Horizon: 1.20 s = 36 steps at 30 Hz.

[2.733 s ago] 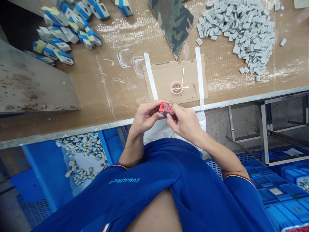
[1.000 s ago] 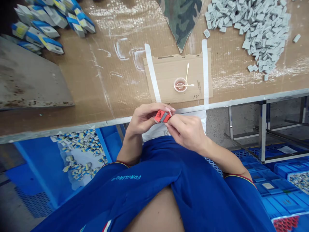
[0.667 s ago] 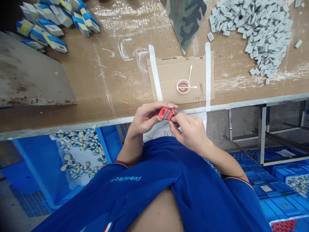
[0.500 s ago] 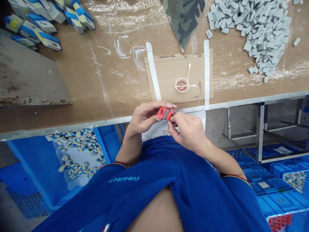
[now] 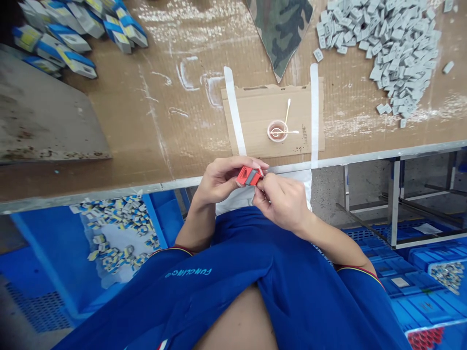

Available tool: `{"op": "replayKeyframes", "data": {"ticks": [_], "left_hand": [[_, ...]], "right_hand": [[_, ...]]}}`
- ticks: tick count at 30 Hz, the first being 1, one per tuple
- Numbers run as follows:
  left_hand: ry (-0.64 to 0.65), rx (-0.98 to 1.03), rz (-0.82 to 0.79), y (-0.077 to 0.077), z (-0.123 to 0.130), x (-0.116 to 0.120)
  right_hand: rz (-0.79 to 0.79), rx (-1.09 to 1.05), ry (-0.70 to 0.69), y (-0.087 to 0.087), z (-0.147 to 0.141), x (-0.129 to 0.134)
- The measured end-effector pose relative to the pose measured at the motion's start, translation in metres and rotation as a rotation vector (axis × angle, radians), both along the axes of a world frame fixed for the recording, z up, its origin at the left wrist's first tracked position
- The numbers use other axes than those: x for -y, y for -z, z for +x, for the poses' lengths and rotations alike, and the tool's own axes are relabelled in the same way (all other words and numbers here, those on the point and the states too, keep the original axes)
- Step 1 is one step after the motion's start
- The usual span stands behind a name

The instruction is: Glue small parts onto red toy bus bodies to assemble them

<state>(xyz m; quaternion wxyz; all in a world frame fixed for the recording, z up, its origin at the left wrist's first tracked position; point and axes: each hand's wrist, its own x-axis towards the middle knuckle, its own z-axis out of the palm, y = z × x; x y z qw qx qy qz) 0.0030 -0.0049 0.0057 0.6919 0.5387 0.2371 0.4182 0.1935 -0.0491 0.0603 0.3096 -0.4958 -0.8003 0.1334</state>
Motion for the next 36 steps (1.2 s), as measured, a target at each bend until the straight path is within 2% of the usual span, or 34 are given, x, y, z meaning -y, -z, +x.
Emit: {"op": "replayKeyframes", "data": {"ticks": [5,10,14,16,19,21,23,25,30,36], "left_hand": [[-0.036,0.101,0.033,0.001,0.003,0.001],[-0.052,0.034,0.039,-0.001,0.003,0.001],[-0.033,0.038,-0.01,0.001,0.003,0.0],[-0.039,0.048,-0.034,0.003,0.004,0.0],[-0.046,0.015,-0.035,0.005,0.006,-0.002],[-0.056,-0.026,-0.023,0.005,0.007,-0.002],[-0.086,-0.084,0.001,0.005,0.007,-0.002],[-0.123,-0.133,0.027,0.006,0.008,-0.002],[-0.162,-0.177,0.056,0.006,0.009,-0.001],[-0.175,-0.195,0.072,0.006,0.009,-0.001]], "right_hand": [[0.063,-0.003,-0.035,-0.005,0.003,-0.003],[0.109,0.027,-0.053,-0.004,0.003,-0.004],[0.126,-0.069,-0.08,0.0,0.013,-0.008],[0.117,-0.169,0.015,0.003,0.024,-0.013],[0.016,-0.34,0.268,0.01,0.044,-0.024],[-0.101,-0.42,0.315,0.014,0.053,-0.033],[-0.196,-0.438,0.275,0.015,0.057,-0.042],[-0.225,-0.404,0.248,0.013,0.057,-0.049],[-0.16,-0.296,0.219,0.003,0.05,-0.066],[-0.087,-0.262,0.091,0.0,0.046,-0.078]]}}
